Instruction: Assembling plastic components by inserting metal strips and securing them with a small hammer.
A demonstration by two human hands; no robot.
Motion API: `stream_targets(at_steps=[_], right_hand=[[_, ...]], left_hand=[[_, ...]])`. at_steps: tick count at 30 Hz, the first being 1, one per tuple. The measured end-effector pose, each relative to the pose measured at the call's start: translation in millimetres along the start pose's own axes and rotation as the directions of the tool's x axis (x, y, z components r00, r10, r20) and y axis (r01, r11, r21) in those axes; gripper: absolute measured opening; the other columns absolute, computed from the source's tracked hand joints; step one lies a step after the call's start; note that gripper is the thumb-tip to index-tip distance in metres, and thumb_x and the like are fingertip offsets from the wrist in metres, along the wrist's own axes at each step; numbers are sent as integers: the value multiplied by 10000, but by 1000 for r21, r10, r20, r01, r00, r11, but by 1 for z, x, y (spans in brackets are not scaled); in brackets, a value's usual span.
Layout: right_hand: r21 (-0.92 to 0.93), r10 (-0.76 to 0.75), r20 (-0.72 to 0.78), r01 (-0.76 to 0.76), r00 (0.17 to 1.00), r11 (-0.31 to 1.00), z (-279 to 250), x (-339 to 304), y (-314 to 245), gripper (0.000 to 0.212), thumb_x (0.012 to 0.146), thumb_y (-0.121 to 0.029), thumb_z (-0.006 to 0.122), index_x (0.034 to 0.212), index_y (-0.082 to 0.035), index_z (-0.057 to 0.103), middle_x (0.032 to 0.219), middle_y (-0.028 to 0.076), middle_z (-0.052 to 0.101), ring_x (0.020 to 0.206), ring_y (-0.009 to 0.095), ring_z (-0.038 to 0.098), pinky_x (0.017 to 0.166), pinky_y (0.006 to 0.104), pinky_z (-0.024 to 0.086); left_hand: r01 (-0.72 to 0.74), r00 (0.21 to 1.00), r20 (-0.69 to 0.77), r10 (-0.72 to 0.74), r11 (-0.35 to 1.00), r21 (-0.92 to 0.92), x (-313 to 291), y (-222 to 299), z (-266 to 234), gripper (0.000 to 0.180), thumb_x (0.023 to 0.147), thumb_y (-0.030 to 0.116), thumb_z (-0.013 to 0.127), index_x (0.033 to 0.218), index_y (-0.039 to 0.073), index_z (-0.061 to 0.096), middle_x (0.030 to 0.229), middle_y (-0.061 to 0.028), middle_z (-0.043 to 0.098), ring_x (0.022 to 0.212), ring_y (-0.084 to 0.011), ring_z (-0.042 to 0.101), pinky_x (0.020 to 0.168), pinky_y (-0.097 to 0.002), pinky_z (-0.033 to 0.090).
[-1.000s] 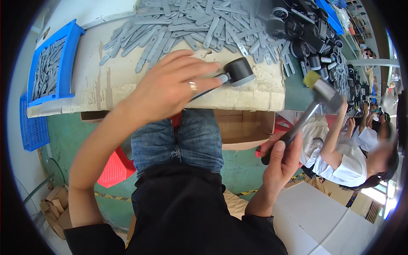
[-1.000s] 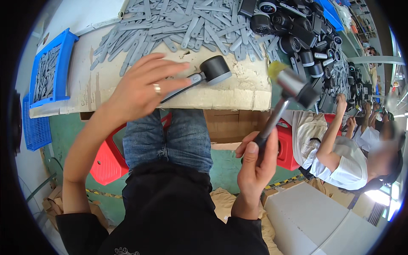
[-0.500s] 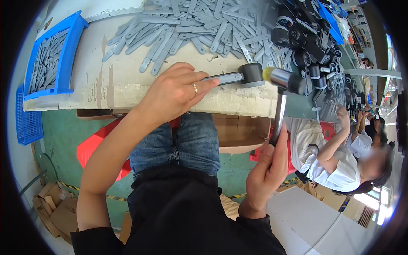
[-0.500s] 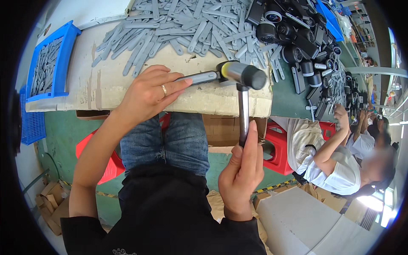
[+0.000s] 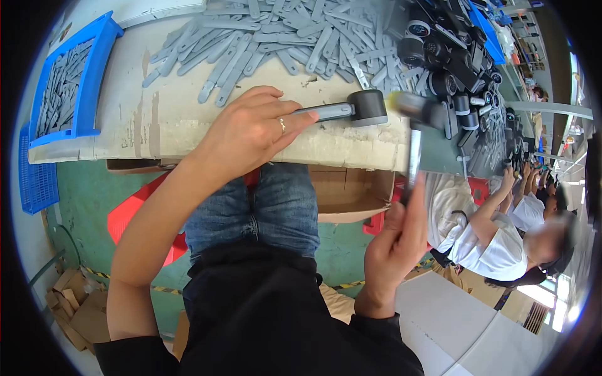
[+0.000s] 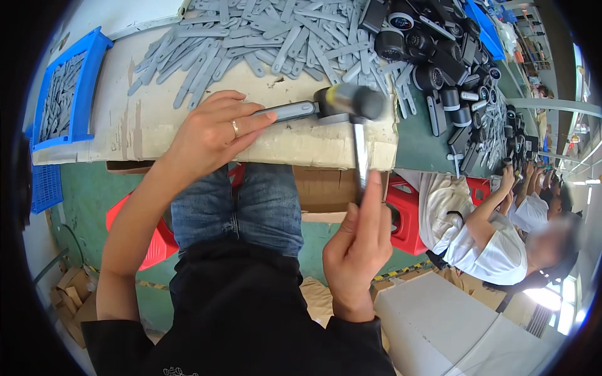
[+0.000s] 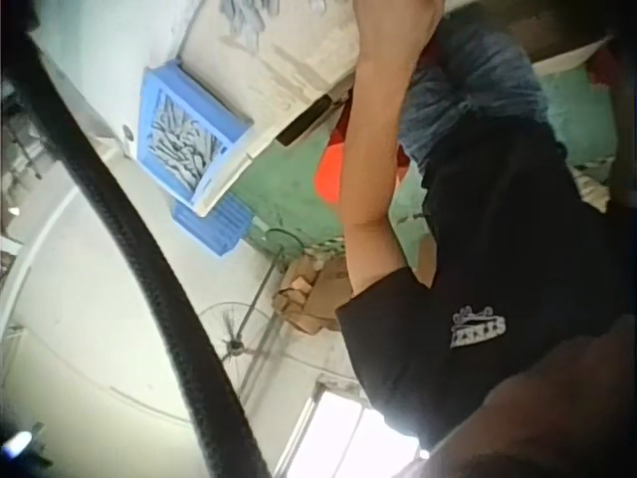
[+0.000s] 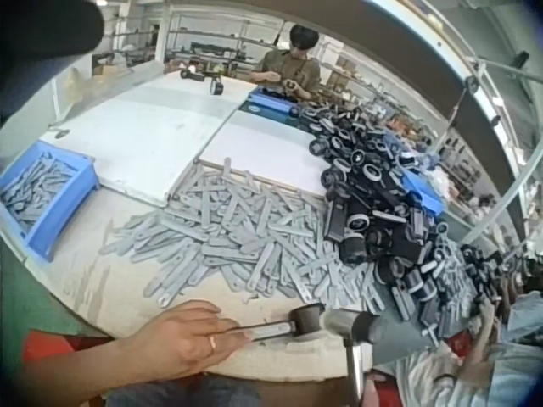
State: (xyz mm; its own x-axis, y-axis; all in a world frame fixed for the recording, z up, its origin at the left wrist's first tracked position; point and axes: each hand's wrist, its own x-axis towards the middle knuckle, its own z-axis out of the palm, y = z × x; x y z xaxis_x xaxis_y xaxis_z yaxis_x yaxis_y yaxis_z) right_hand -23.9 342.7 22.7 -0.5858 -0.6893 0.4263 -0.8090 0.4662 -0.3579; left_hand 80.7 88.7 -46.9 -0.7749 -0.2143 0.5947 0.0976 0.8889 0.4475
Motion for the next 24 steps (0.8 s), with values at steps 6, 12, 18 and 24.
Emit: stream_targets(at_steps=[6,12,18,24], right_hand=[[-63,91,216,-79,972,995,-1,10,0,478,1001,8,587,1476,39,538,1009,186,670,737,315,592,651,401,501],[-89,38,294,-12,955,996,16,-3,-6,543,957,27,612,1495,-19,546,944,148,628,740,305,609,620,391,501],[68,-52,16,51,999,996,14,-7,-3,520,962,50,601,1477,-18,571,875,132,591,681,288,569,598,394,476],[101,-75,120,63,990,993,-4,-2,-16,536,948,73,593,1480,29,541,931,160,637,693,313,599,594,365,485]], left_hand=[[55,998,-12,-55,998,-38,-1,-5,4,324,812,34,803,1134,72,787,1024,-99,747,924,-311,696,945,-428,556],[214,973,-68,-222,970,-118,-14,6,16,449,796,74,846,1230,74,731,1021,-87,768,976,-316,683,942,-409,547],[339,923,-107,-369,913,-229,-19,7,23,670,810,105,848,1409,75,550,1063,-82,780,1055,-335,656,915,-415,553],[407,905,-37,-423,889,-212,-16,9,18,728,835,106,852,1468,59,494,1094,-78,789,1131,-294,645,985,-379,528]])
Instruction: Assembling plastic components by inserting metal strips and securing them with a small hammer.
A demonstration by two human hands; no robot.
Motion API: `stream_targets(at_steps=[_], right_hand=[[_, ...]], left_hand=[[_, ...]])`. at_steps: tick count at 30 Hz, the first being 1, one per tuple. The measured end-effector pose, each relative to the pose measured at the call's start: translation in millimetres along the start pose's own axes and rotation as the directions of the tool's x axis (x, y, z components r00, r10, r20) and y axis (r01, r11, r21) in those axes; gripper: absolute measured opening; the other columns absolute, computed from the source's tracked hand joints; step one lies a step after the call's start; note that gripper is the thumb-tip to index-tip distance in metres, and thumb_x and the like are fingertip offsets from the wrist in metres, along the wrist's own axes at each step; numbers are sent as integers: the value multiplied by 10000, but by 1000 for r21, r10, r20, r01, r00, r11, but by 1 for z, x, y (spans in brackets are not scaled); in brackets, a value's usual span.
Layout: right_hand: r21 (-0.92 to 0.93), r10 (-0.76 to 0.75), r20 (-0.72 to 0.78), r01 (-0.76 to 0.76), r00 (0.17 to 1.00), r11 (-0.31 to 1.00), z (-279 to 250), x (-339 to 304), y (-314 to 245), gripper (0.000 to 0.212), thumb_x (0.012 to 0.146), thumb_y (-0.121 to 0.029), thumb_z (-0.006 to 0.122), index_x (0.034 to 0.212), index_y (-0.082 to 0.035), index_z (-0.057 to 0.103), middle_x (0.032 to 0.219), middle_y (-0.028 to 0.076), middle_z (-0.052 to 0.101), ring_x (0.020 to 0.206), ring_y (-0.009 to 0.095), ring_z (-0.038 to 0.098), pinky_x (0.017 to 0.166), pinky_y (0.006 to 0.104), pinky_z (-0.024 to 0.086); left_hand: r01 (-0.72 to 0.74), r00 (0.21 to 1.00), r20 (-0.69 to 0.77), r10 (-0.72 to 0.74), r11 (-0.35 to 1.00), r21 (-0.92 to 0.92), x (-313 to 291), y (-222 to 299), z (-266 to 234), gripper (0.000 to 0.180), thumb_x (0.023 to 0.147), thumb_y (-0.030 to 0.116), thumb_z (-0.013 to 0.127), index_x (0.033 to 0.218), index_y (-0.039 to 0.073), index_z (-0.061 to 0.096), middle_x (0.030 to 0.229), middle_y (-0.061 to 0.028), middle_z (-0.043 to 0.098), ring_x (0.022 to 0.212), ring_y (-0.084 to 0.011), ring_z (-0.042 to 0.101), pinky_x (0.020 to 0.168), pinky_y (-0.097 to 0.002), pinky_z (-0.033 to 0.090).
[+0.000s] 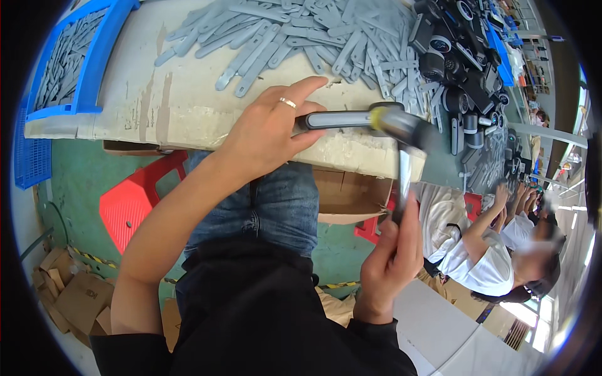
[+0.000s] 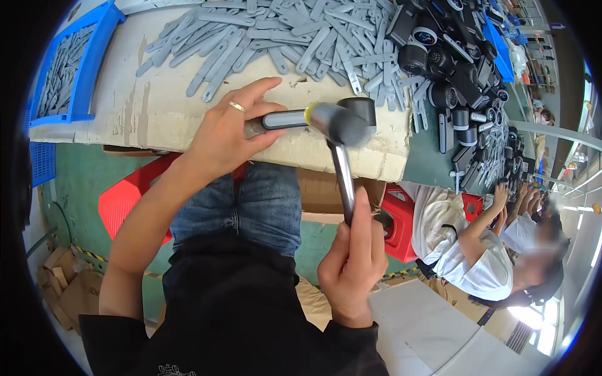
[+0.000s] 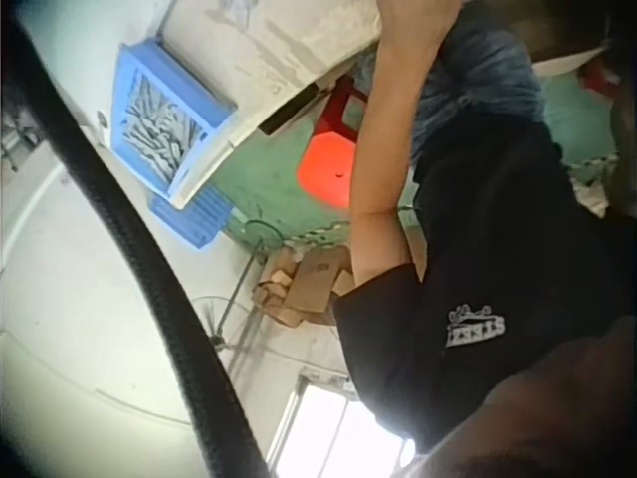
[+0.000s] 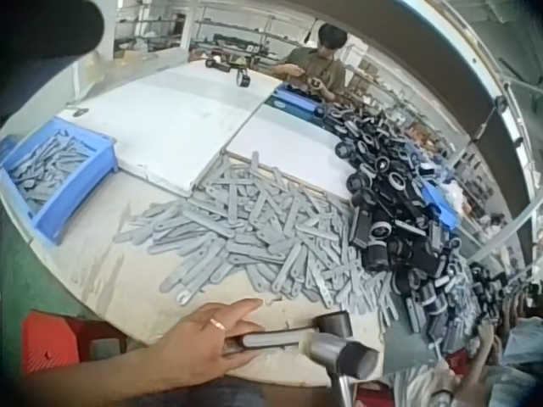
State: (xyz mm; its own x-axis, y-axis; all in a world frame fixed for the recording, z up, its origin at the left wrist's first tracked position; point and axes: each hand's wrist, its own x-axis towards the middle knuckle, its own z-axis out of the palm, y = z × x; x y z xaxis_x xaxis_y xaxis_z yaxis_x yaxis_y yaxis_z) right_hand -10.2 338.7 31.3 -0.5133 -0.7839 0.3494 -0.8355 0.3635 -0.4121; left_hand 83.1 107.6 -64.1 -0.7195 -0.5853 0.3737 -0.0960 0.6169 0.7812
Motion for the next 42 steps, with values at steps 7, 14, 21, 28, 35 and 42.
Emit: stream_targets(at_steps=[7,14,21,28,35,42], right_hand=[[-49,40,154,-33,987,998,4,11,-7,471,963,48,607,1434,36,591,861,152,615,659,306,588,588,390,483],[-85,0,190,16,982,996,11,6,-9,502,962,36,631,1460,-4,583,874,135,590,640,295,568,574,376,485],[6,131,269,-137,954,990,19,7,5,489,999,7,614,1484,-34,571,838,127,596,661,237,566,590,347,464],[431,417,172,-449,892,783,-7,-2,12,429,1110,-146,511,1503,24,494,957,28,651,715,57,499,627,222,416],[39,321,191,-334,928,942,-6,3,3,393,1076,-76,528,1457,18,557,1003,154,676,805,255,626,718,339,507],[-56,82,130,-75,988,996,33,-9,24,526,1002,17,573,1520,-8,491,998,199,652,796,365,654,687,410,526]], left_hand=[[11,1000,0,-11,997,-81,4,-5,2,820,824,116,859,1532,68,448,1088,-90,788,1150,-315,642,997,-391,530],[-26,999,-39,22,995,-101,-5,-2,6,818,817,126,846,1517,34,431,1066,-91,773,1070,-358,645,932,-456,550],[8,1000,-8,-9,994,-113,-4,-7,8,817,835,107,841,1550,129,447,1102,-56,774,1128,-352,632,964,-422,540],[-385,916,-61,396,913,138,5,-9,6,266,857,103,801,1122,82,786,1060,-76,756,888,-269,680,854,-387,549],[-405,910,-18,415,896,183,6,-7,2,226,867,100,794,1091,68,796,1027,-85,762,842,-245,697,831,-379,560],[-334,939,-75,336,942,41,6,-12,8,237,856,113,812,1086,60,795,1042,-96,767,889,-272,725,856,-389,583]])
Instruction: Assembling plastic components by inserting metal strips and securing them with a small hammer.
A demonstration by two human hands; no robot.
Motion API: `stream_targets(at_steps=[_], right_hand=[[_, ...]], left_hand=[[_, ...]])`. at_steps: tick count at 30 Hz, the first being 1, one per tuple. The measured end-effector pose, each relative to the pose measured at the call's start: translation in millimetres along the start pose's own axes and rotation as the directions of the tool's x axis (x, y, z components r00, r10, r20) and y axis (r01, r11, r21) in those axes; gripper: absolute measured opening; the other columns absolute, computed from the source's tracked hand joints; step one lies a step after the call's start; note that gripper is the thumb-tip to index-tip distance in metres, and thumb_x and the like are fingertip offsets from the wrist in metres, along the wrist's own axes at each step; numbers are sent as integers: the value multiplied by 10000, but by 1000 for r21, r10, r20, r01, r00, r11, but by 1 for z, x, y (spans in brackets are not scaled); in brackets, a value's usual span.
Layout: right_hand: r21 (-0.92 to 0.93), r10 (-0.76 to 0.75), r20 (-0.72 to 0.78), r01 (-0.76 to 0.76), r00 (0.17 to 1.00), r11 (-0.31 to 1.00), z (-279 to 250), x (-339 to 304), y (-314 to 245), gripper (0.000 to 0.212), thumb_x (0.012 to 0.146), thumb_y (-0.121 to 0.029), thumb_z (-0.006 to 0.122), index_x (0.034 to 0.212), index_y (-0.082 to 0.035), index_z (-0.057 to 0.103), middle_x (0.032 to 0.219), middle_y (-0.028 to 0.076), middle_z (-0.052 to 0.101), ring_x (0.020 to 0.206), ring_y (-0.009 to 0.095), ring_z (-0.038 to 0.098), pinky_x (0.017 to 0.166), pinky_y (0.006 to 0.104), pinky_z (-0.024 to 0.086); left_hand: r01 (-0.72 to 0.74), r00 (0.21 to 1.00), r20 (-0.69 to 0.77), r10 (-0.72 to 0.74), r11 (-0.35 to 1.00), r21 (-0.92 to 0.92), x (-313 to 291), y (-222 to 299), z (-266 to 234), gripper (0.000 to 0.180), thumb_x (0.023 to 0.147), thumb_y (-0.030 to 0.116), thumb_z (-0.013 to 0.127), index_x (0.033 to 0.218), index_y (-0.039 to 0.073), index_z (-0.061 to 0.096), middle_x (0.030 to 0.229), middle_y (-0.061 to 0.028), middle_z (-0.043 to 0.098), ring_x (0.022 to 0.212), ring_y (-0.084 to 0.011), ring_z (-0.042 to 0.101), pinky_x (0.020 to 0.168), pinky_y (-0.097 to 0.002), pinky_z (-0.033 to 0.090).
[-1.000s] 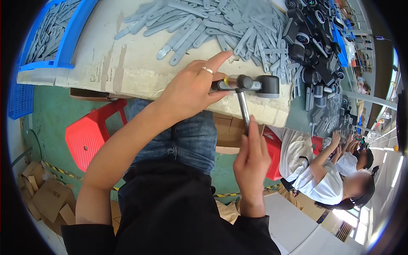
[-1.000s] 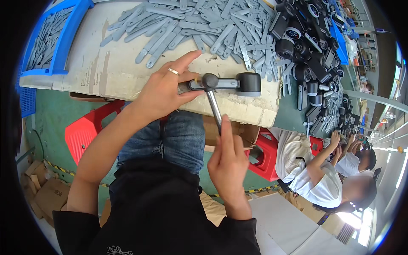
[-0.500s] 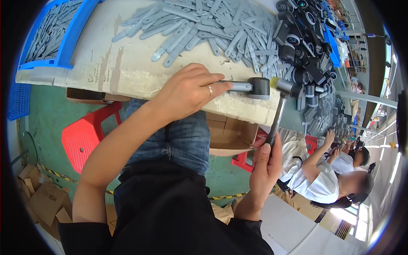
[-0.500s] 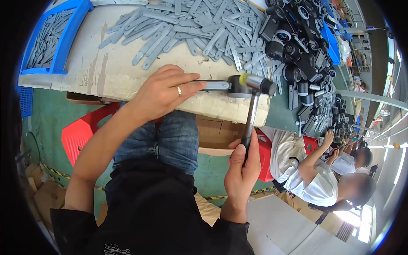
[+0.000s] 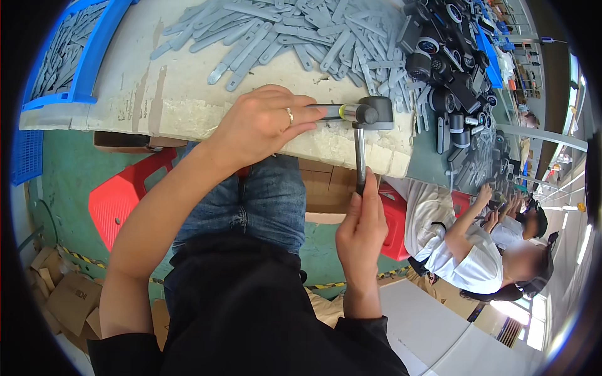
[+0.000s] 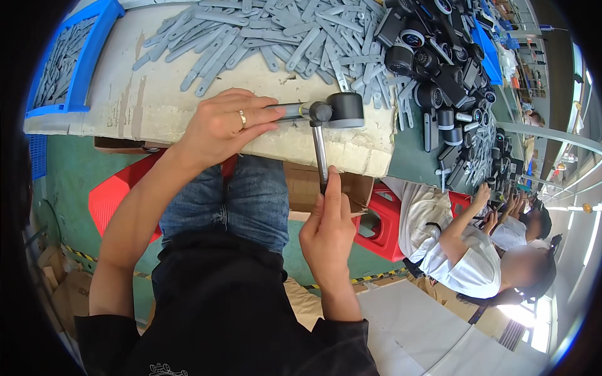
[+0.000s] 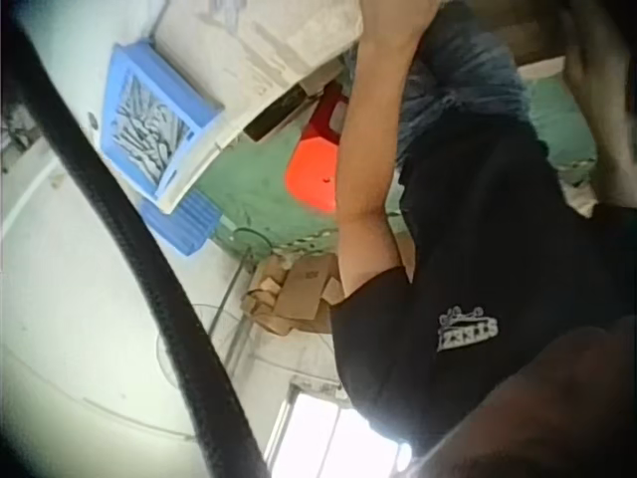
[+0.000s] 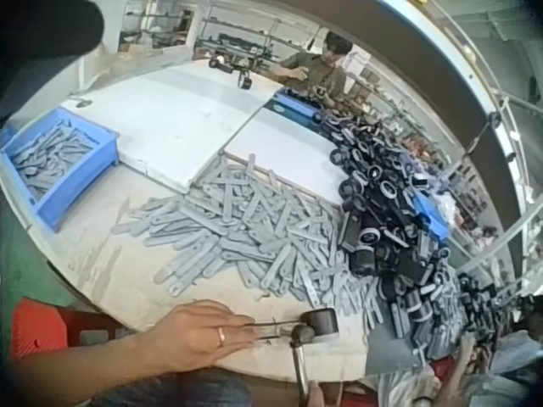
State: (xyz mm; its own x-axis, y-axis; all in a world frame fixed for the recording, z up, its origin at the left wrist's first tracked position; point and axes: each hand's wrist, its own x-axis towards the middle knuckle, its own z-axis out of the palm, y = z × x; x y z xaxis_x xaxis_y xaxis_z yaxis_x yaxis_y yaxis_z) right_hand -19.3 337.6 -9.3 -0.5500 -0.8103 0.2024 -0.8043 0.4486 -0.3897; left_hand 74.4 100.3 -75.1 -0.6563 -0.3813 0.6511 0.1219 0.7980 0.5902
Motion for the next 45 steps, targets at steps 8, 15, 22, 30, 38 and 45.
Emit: stream_targets(at_steps=[8,15,22,30,38,45], right_hand=[[-41,71,94,-67,993,997,-38,13,-13,498,1003,5,577,1498,-17,530,890,161,622,709,330,607,619,423,490],[-47,26,82,-22,996,999,-13,8,-5,491,985,35,574,1473,46,528,986,193,669,745,334,636,637,379,513],[-63,-125,-57,122,990,991,-3,3,2,476,986,49,565,1461,34,543,1032,232,667,778,340,650,692,394,530],[-92,-242,-122,232,963,968,-7,0,0,475,984,59,543,1457,91,513,1057,200,680,766,344,631,669,397,519],[-59,-122,74,126,990,990,-14,7,-27,472,970,68,571,1438,103,530,979,208,665,713,338,618,641,376,514],[-45,-30,192,40,981,998,-15,10,-34,463,992,19,569,1452,68,543,891,173,627,686,288,597,595,382,490]], left_hand=[[246,969,22,-246,969,-24,-6,5,0,490,806,114,862,1241,46,648,1088,-117,763,1027,-311,710,886,-392,583],[423,906,60,-419,903,-79,-2,18,3,804,839,107,853,1537,79,454,1104,-88,791,1136,-313,664,1025,-381,520],[416,910,55,-412,901,-123,-2,16,3,878,852,125,843,1597,138,378,1122,-57,791,1219,-341,610,1063,-406,499],[405,914,73,-399,905,-128,-4,15,4,950,854,150,845,1636,155,306,1111,-54,792,1249,-357,591,1058,-414,502],[357,934,27,-356,932,-59,-9,12,8,1003,807,160,855,1621,50,280,1045,-68,790,1152,-367,631,1040,-433,507],[316,949,11,-315,948,-47,-7,9,7,994,827,172,839,1625,39,261,1021,-65,792,1143,-352,642,1114,-419,437]])
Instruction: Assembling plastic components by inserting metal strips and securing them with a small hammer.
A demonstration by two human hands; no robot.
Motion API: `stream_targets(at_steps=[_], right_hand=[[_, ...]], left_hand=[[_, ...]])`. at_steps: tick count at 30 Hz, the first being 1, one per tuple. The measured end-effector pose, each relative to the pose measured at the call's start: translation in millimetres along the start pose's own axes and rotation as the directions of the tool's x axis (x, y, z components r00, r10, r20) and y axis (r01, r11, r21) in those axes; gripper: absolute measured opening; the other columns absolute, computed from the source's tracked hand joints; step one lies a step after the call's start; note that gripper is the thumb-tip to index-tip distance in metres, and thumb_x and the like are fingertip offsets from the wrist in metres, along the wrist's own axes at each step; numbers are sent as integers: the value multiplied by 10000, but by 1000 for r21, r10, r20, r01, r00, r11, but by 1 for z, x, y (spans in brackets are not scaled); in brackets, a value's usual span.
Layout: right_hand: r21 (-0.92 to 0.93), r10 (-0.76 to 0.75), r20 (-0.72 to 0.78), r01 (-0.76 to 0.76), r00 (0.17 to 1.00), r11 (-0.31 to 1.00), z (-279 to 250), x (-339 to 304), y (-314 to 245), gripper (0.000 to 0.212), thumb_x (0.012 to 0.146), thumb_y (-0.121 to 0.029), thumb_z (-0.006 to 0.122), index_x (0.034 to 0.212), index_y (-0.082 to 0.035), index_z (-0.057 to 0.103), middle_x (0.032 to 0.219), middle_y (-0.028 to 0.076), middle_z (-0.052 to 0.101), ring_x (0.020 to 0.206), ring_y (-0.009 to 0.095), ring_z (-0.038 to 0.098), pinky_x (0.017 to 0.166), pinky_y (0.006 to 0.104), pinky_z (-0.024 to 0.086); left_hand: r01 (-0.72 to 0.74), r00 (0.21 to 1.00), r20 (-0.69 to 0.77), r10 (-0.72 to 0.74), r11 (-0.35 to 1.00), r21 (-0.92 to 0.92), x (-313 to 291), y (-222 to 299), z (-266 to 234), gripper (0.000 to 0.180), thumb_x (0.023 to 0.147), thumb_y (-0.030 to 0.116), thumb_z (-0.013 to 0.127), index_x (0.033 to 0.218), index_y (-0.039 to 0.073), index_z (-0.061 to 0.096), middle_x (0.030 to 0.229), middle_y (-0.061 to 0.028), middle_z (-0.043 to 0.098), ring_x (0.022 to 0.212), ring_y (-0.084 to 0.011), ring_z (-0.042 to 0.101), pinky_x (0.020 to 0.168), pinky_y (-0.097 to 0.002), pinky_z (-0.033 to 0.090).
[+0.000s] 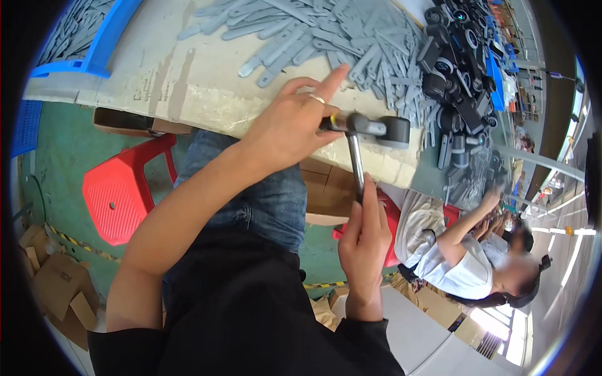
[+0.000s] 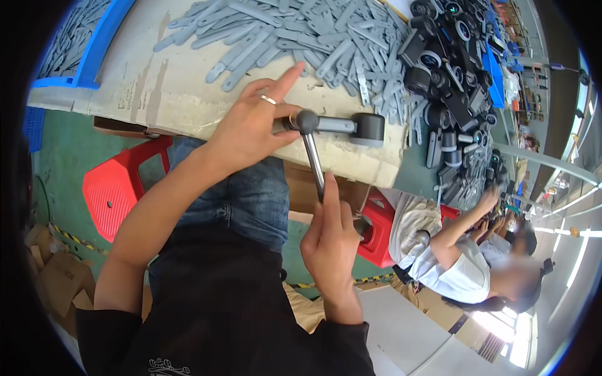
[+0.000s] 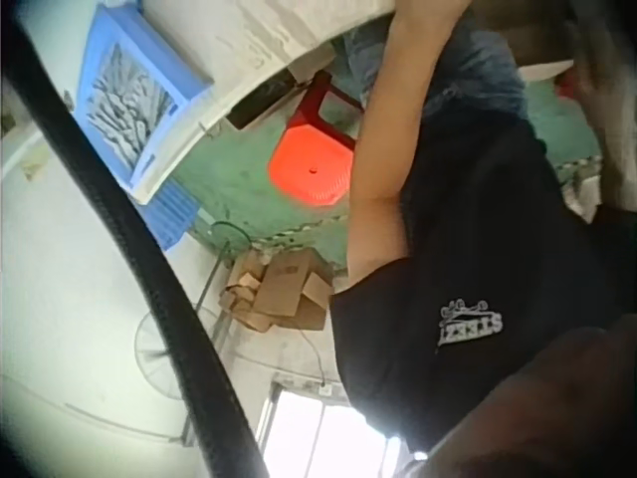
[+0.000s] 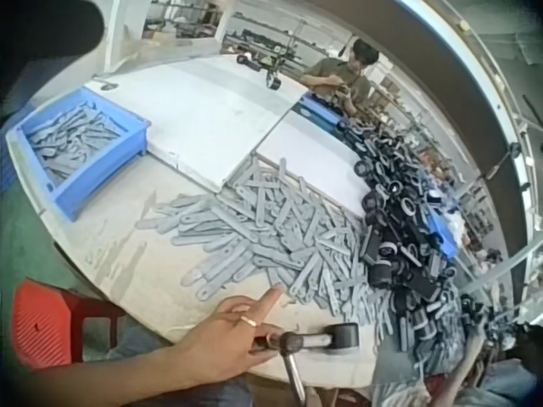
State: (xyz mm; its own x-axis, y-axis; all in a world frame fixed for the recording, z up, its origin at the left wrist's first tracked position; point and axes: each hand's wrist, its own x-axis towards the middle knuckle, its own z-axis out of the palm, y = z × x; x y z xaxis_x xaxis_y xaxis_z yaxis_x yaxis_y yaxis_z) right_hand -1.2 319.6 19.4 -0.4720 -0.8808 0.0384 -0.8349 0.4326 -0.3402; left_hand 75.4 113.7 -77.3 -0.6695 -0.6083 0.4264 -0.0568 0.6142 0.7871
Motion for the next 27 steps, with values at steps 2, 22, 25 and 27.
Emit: stream_targets(at_steps=[2,22,25,27], right_hand=[[-5,-29,-77,28,997,1000,-14,-3,0,491,982,33,566,1472,28,540,871,167,611,649,296,571,581,381,481],[793,358,-240,-31,902,609,18,-9,80,447,1120,-163,507,1535,1,476,908,41,622,580,24,422,494,184,311],[823,365,-215,-33,906,567,21,-10,82,454,1115,-161,521,1530,18,475,914,50,633,580,33,426,493,188,311],[842,366,-205,-27,908,539,19,-7,81,453,1115,-162,522,1526,22,478,912,49,636,580,33,427,492,188,312]], left_hand=[[-17,1000,-14,17,1000,8,-1,0,0,983,828,169,837,1620,36,270,1018,-62,792,1121,-346,652,1115,-426,434],[-560,782,58,621,659,502,-23,1,-4,291,886,110,690,1154,183,774,1206,-30,750,1007,-168,715,829,-286,508],[-417,898,9,440,844,337,-17,11,-7,348,858,77,749,1194,165,770,1175,-27,748,979,-177,700,894,-362,445],[-333,941,44,336,895,297,-8,14,-13,367,850,70,756,1208,150,766,1144,-31,743,956,-187,684,907,-368,437]])
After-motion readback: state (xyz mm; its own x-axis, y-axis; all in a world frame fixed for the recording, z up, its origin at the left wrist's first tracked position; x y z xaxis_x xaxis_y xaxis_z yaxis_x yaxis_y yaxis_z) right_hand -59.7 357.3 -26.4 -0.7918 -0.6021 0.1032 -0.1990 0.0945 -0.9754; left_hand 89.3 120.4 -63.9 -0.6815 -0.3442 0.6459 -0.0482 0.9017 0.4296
